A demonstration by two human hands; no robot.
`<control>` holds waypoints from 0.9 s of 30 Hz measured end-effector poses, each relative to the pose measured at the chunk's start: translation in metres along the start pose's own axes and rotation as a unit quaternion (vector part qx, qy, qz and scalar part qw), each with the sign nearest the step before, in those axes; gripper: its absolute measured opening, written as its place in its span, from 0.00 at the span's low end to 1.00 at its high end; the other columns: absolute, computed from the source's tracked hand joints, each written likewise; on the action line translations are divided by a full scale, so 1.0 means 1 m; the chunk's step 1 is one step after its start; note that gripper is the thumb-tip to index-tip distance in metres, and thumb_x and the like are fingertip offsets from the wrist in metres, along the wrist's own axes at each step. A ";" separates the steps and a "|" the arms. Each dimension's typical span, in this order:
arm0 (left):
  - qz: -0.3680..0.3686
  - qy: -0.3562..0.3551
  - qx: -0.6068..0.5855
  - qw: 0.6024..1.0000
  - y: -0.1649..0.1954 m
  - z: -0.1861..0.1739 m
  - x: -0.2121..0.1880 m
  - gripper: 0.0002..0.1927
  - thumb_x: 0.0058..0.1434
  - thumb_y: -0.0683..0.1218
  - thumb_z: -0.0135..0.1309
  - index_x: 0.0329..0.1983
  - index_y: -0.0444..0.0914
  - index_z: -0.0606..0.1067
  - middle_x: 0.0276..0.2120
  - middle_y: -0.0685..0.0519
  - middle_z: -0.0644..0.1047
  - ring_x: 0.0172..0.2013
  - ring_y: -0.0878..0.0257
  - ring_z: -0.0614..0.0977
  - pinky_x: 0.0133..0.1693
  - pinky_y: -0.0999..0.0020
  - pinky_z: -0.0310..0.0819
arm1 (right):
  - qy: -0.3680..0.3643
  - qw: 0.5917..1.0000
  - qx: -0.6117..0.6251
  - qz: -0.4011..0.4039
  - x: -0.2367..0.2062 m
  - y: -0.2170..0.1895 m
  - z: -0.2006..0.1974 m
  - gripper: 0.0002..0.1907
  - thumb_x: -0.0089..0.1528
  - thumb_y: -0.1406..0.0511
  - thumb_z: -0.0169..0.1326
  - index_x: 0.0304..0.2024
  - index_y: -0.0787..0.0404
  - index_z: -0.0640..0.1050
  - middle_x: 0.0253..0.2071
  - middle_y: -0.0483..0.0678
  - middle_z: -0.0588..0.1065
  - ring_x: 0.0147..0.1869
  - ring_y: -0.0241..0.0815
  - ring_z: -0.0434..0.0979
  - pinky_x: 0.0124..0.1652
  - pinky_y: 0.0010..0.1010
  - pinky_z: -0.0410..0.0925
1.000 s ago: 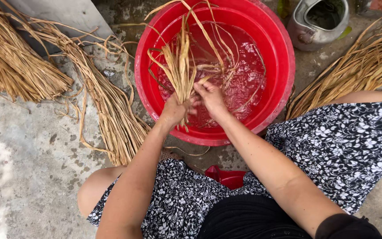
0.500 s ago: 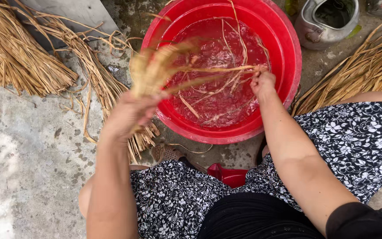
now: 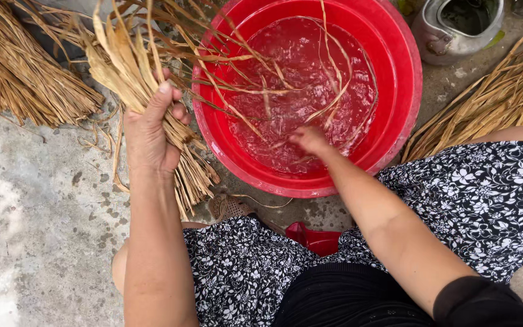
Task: The person sits on a low stool outdoors and washes bundles of dried leaves in a large red basin of water. They dunk each bundle, swish and rub the leaves under water, squeeze them, and set washed bundles on the wet concrete beside the basin.
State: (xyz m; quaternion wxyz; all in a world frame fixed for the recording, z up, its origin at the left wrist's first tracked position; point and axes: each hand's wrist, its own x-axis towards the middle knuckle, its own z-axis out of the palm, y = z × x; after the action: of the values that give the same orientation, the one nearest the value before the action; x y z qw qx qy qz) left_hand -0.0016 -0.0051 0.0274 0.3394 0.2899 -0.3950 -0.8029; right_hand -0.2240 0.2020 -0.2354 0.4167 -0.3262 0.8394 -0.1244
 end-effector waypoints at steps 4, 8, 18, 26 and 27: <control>-0.056 0.065 0.084 0.993 -0.011 0.000 0.000 0.15 0.63 0.42 0.65 0.50 0.31 0.76 0.28 0.52 0.78 0.21 0.68 0.76 0.22 0.74 0.74 | 0.166 0.922 0.284 0.202 0.006 0.054 -0.026 0.15 0.61 0.65 0.56 0.51 0.57 0.78 0.46 0.52 0.82 0.35 0.42 0.85 0.41 0.41 0.82; -0.124 0.043 0.128 0.983 -0.043 0.004 0.005 0.16 0.61 0.42 0.63 0.48 0.31 0.74 0.29 0.49 0.80 0.22 0.66 0.79 0.24 0.74 0.78 | 0.047 0.988 0.122 0.077 -0.004 0.040 -0.017 0.06 0.65 0.67 0.55 0.45 0.58 0.76 0.39 0.52 0.81 0.31 0.41 0.79 0.32 0.35 0.74; -0.069 -0.104 0.316 0.941 -0.154 0.001 0.008 0.16 0.64 0.38 0.60 0.55 0.34 0.74 0.44 0.47 0.83 0.39 0.65 0.83 0.41 0.74 0.78 | 0.110 0.800 0.569 -0.157 -0.056 -0.054 -0.058 0.05 0.67 0.73 0.52 0.44 0.62 0.75 0.36 0.49 0.81 0.31 0.32 0.79 0.28 0.22 0.74; -0.234 -0.123 0.311 0.913 -0.133 0.042 -0.016 0.07 0.66 0.41 0.53 0.46 0.38 0.71 0.20 0.55 0.75 0.16 0.70 0.70 0.18 0.74 0.63 | 0.078 0.647 0.758 -0.016 -0.033 -0.041 -0.034 0.13 0.66 0.76 0.47 0.52 0.66 0.78 0.41 0.52 0.79 0.30 0.33 0.76 0.27 0.19 0.69; -0.244 -0.133 0.301 0.912 -0.119 0.047 -0.021 0.08 0.65 0.41 0.54 0.45 0.38 0.70 0.18 0.56 0.74 0.15 0.71 0.69 0.16 0.75 0.61 | 0.099 0.609 0.786 0.040 -0.023 -0.021 -0.044 0.13 0.66 0.74 0.47 0.51 0.65 0.77 0.43 0.53 0.80 0.30 0.33 0.78 0.26 0.18 0.70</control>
State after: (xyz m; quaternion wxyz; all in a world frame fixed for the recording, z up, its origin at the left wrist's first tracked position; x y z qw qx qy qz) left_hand -0.0609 0.0865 -0.0431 -0.0262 0.3561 -0.5764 -0.7350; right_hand -0.2393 0.1979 -0.1836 0.4315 0.1753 0.4677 -0.7512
